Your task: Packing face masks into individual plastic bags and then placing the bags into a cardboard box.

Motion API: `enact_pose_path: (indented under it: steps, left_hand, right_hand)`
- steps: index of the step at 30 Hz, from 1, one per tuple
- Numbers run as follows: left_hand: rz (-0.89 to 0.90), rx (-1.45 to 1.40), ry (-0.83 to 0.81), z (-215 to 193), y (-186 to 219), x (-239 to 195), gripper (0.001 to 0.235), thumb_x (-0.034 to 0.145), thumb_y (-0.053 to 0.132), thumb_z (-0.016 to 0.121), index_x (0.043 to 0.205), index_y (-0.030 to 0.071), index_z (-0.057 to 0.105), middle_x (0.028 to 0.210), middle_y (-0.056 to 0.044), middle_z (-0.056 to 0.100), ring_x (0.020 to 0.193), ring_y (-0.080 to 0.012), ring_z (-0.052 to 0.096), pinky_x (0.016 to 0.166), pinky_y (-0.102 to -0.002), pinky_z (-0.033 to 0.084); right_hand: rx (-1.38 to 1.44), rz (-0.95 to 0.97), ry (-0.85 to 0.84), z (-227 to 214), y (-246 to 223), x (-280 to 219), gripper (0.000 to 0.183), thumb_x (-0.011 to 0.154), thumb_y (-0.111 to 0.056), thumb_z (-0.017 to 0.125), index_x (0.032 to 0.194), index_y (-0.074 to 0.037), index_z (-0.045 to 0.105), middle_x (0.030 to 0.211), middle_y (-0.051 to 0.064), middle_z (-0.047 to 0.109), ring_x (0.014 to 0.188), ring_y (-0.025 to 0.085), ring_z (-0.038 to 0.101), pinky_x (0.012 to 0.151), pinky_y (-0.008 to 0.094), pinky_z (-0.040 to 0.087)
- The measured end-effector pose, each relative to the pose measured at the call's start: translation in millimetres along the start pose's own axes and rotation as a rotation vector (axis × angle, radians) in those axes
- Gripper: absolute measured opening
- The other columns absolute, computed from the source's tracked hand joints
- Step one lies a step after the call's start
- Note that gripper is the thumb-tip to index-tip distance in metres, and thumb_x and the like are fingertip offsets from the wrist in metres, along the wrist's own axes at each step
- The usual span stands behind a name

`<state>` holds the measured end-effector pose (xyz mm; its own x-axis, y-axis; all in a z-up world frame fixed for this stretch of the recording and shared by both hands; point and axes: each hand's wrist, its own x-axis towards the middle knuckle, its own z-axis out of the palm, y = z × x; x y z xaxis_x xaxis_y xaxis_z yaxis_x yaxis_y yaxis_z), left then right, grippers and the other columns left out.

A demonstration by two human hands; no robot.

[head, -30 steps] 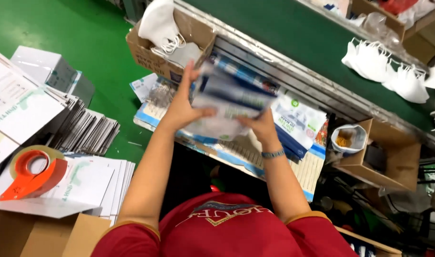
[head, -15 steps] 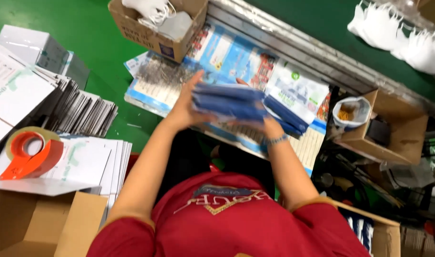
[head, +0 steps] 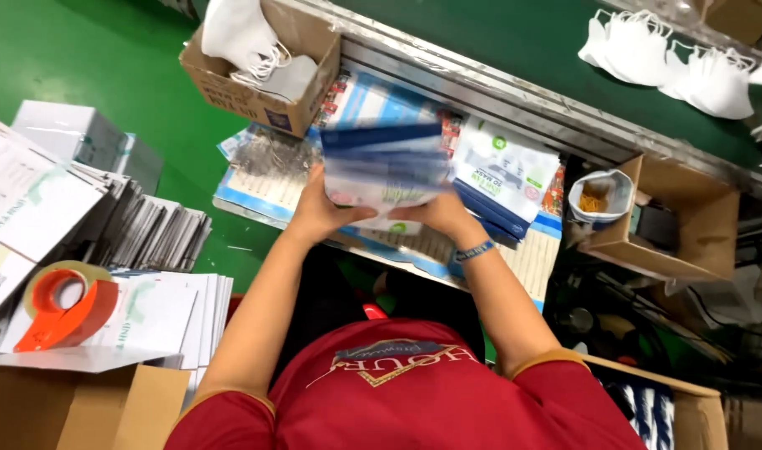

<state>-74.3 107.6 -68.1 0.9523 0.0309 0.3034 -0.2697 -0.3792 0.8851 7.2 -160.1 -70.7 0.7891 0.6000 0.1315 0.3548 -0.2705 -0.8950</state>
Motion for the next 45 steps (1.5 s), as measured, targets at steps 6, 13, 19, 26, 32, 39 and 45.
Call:
enact_pose_path:
  steps: [6, 13, 19, 26, 32, 39, 45]
  left_hand:
    - [-0.289, -1.017, -0.182, -35, 6, -43, 0.092, 0.068, 0.024, 0.095, 0.145, -0.001, 0.052, 0.137, -0.011, 0.065, 0.126, -0.0259, 0.063, 0.108, -0.041, 0.05]
    - [-0.411, -1.523, 0.161, -10, -11, -166, 0.091, 0.075, 0.025, 0.093, 0.149, 0.001, 0.048, 0.142, -0.015, 0.061, 0.129, -0.03, 0.06, 0.112, -0.046, 0.047]
    - [-0.244, -1.461, 0.384, -109, 23, -269, 0.092, 0.075, 0.022, 0.091, 0.152, -0.002, 0.048, 0.14, -0.02, 0.063, 0.128, -0.0327, 0.062, 0.114, -0.045, 0.048]
    - [-0.274, -0.754, 0.702, -309, 74, -423, 0.092, 0.067, 0.02, 0.09, 0.147, -0.004, 0.052, 0.135, -0.016, 0.068, 0.121, -0.0282, 0.068, 0.108, -0.042, 0.053]
    - [-0.861, -0.134, 0.269, -406, 70, -435, 0.074, 0.074, 0.023, 0.084, 0.139, -0.002, 0.06, 0.131, -0.014, 0.07, 0.112, -0.0217, 0.067, 0.1, -0.037, 0.053]
    - [-1.386, 0.012, -0.2, -385, -2, -332, 0.068, 0.076, 0.028, 0.08, 0.139, 0.012, 0.061, 0.126, -0.007, 0.074, 0.106, -0.021, 0.071, 0.094, -0.04, 0.056]
    - [-1.41, 0.362, -0.402, -364, -102, -358, 0.061, 0.087, 0.037, 0.079, 0.141, 0.014, 0.063, 0.138, -0.01, 0.068, 0.12, -0.0269, 0.065, 0.102, -0.04, 0.05]
  right_hand:
    - [-0.185, -0.054, 0.017, 5, -181, -21, 0.084, 0.07, -0.032, 0.093, 0.135, 0.001, 0.053, 0.113, 0.016, 0.075, 0.103, 0.027, 0.074, 0.089, 0.038, 0.057]
    - [-0.343, -0.017, -0.439, 58, -210, -26, 0.101, 0.075, -0.05, 0.082, 0.146, 0.006, 0.035, 0.108, 0.026, 0.072, 0.102, 0.036, 0.073, 0.085, 0.039, 0.057]
    - [0.221, -0.299, -0.86, 103, -200, -32, 0.099, 0.089, -0.045, 0.073, 0.161, 0.003, 0.024, 0.145, 0.023, 0.057, 0.113, 0.028, 0.068, 0.09, 0.035, 0.055]
    - [0.293, -0.053, -0.94, 99, -161, -35, 0.065, 0.088, -0.02, 0.069, 0.148, -0.004, 0.049, 0.131, 0.014, 0.067, 0.106, 0.02, 0.071, 0.084, 0.032, 0.058]
    - [0.211, 0.155, -0.824, 84, -125, -55, 0.052, 0.089, -0.008, 0.066, 0.14, -0.004, 0.06, 0.121, 0.012, 0.074, 0.105, 0.019, 0.072, 0.088, 0.032, 0.055]
    - [0.18, 0.232, -0.771, 78, -108, -75, 0.052, 0.089, -0.007, 0.066, 0.141, -0.002, 0.059, 0.12, 0.012, 0.074, 0.107, 0.019, 0.072, 0.093, 0.033, 0.055]
    - [0.306, 0.362, -0.72, 66, -89, -93, 0.052, 0.09, -0.006, 0.065, 0.142, -0.001, 0.059, 0.122, 0.014, 0.073, 0.11, 0.02, 0.071, 0.096, 0.034, 0.053]
